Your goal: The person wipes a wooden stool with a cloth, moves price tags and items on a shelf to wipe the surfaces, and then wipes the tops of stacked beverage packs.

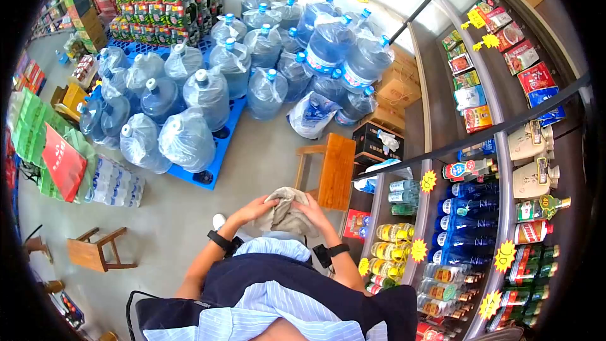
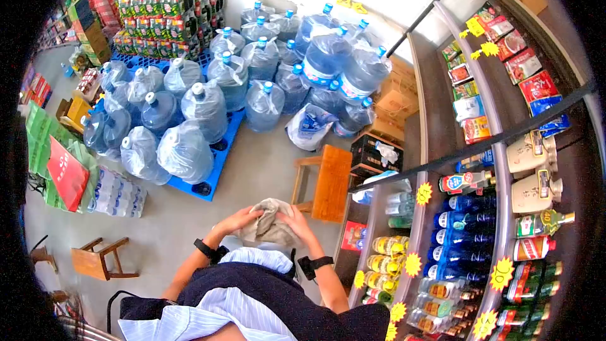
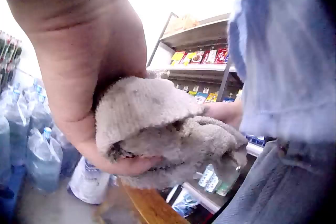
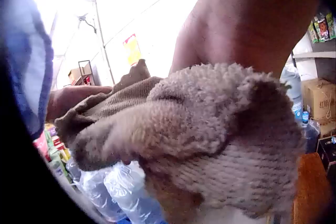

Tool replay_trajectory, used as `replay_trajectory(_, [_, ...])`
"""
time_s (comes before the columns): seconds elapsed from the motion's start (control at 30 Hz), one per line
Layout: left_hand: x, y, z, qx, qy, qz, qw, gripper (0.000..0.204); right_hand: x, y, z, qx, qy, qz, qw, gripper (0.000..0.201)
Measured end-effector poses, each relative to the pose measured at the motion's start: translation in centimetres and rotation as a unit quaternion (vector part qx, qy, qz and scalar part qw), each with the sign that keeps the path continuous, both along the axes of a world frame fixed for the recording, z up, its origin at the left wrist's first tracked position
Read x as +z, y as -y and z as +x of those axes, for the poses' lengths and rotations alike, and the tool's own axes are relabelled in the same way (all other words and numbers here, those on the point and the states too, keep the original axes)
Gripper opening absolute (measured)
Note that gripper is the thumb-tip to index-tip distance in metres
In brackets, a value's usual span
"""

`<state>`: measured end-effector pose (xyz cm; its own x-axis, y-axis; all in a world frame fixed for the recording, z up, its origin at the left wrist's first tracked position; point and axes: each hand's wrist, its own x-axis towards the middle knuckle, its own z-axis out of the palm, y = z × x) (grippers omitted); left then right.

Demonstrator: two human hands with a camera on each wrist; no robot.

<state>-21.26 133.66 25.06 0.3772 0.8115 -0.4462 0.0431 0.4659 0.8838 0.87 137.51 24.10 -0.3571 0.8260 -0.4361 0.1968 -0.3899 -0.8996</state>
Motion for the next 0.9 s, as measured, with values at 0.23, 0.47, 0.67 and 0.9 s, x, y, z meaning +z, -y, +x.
replay_trajectory(0.23, [4.4, 2.3, -10.7, -0.031, 0.016, -0.050, 0.998, 0.059, 1.7, -1.8, -8.8, 0.040, 0.222, 0.143, 0.964, 0.054])
replay_trajectory(0.47, [4.3, -0.1, -12.9, 0.034, 0.054, 0.073, 0.995, 0.066, 5.3, -3.4, -18.4, 0.058, -0.204, -0.195, 0.958, 0.079])
replay_trajectory(0.67, [6.2, -2.5, -17.7, 0.064, 0.180, -0.026, 0.981, 0.062, 2.5, -9.8, -23.8, 0.174, -0.110, -0.185, 0.961, 0.080])
replay_trajectory(0.9, [1.1, 1.3, -29.2, 0.362, -0.041, 0.044, 0.930, 0.048, -2.9, -11.5, -27.8, 0.022, -0.199, -0.318, 0.927, 0.039])
